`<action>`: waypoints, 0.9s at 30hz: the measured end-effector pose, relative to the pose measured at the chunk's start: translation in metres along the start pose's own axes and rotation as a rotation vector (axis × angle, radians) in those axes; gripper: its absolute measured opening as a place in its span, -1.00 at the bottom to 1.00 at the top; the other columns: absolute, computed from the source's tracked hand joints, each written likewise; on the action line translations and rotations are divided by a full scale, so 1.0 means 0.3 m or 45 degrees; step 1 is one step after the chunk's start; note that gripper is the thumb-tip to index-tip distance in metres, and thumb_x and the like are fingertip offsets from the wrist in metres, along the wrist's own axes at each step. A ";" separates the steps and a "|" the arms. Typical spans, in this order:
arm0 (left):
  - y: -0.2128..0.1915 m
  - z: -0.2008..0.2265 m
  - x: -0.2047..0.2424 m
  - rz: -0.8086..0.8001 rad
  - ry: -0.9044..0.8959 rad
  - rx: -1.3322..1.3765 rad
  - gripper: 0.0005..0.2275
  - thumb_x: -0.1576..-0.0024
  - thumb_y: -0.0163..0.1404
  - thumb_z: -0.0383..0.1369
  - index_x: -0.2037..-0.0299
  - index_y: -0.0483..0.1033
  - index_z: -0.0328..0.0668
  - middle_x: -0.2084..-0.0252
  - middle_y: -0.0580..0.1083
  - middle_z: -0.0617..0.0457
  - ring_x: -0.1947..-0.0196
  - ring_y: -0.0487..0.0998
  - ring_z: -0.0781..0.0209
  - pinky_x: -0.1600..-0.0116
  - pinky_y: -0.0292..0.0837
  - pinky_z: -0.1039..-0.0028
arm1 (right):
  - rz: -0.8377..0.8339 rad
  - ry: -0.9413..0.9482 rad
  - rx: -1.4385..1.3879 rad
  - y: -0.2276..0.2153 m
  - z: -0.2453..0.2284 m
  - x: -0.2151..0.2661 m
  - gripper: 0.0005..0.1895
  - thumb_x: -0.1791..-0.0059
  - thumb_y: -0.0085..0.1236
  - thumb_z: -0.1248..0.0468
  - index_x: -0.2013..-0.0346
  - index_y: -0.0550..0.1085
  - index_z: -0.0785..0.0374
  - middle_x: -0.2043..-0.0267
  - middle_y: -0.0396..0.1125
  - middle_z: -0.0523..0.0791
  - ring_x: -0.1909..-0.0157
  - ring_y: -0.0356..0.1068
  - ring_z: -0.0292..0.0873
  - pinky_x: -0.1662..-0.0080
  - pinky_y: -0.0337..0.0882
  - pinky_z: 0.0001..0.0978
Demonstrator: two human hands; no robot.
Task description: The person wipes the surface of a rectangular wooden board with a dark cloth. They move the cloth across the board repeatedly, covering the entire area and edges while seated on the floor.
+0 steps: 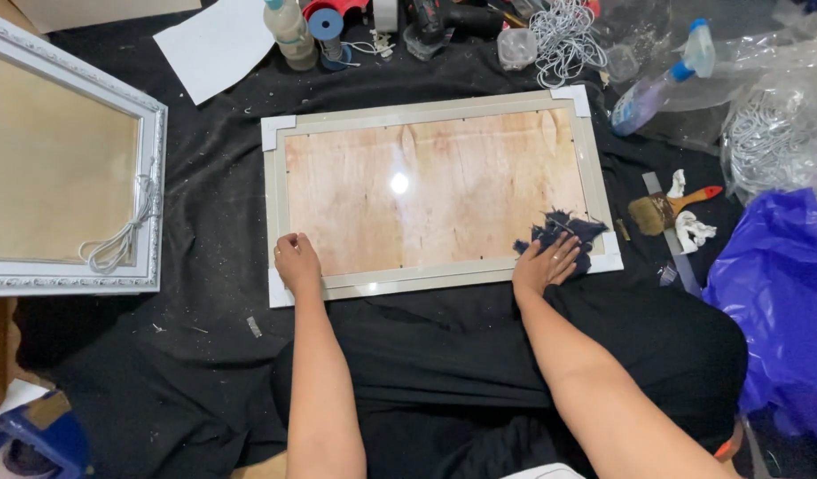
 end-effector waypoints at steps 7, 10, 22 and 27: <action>0.174 0.211 0.121 0.017 0.160 -0.183 -0.64 -0.21 0.05 -0.22 -0.14 0.46 -0.23 -0.11 0.44 -0.21 -0.08 0.48 -0.27 -0.08 0.42 -0.06 | -0.377 -0.484 -0.257 -0.219 -0.298 0.094 -0.33 -0.13 -0.09 -0.01 -0.47 0.20 0.27 -0.58 -0.05 0.07 -0.56 -0.06 0.17 -0.44 -0.10 0.19; 0.253 0.377 0.262 -0.137 0.244 -0.139 -0.57 -0.21 0.06 -0.25 -0.26 0.38 -0.26 -0.28 0.34 -0.28 -0.25 0.37 -0.30 -0.20 0.33 -0.09 | -0.579 -0.625 -0.339 -0.184 -0.329 0.090 -0.30 -0.13 -0.18 -0.04 -0.52 0.09 0.15 -0.62 -0.16 -0.03 -0.59 -0.12 0.08 -0.49 -0.17 0.11; 0.428 0.410 0.433 -0.342 0.404 -0.597 -0.39 -0.34 -0.32 0.01 -0.54 -0.06 -0.07 -0.61 -0.16 -0.12 -0.58 -0.20 -0.13 -0.54 -0.42 -0.05 | -0.191 0.233 -0.036 0.028 -0.057 -0.342 -0.26 -0.17 -0.10 -0.01 -0.50 0.05 0.40 -0.59 -0.23 0.20 -0.60 -0.29 0.22 -0.49 -0.29 0.11; 0.452 0.398 0.428 -0.224 0.475 -0.721 -0.40 -0.33 -0.34 0.03 -0.53 0.00 0.00 -0.60 -0.07 -0.06 -0.57 -0.10 -0.08 -0.52 -0.30 -0.08 | -0.254 -0.029 -0.059 0.134 -0.152 -0.527 -0.25 -0.16 -0.07 -0.01 -0.50 0.06 0.42 -0.57 -0.16 0.22 -0.57 -0.21 0.26 -0.45 -0.18 0.17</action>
Point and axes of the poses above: each hand's wrist, its own x-axis away from the middle knuckle, its own y-axis out of the palm, z = x × y, the point moved 6 cm from there along -x, towards the middle knuckle
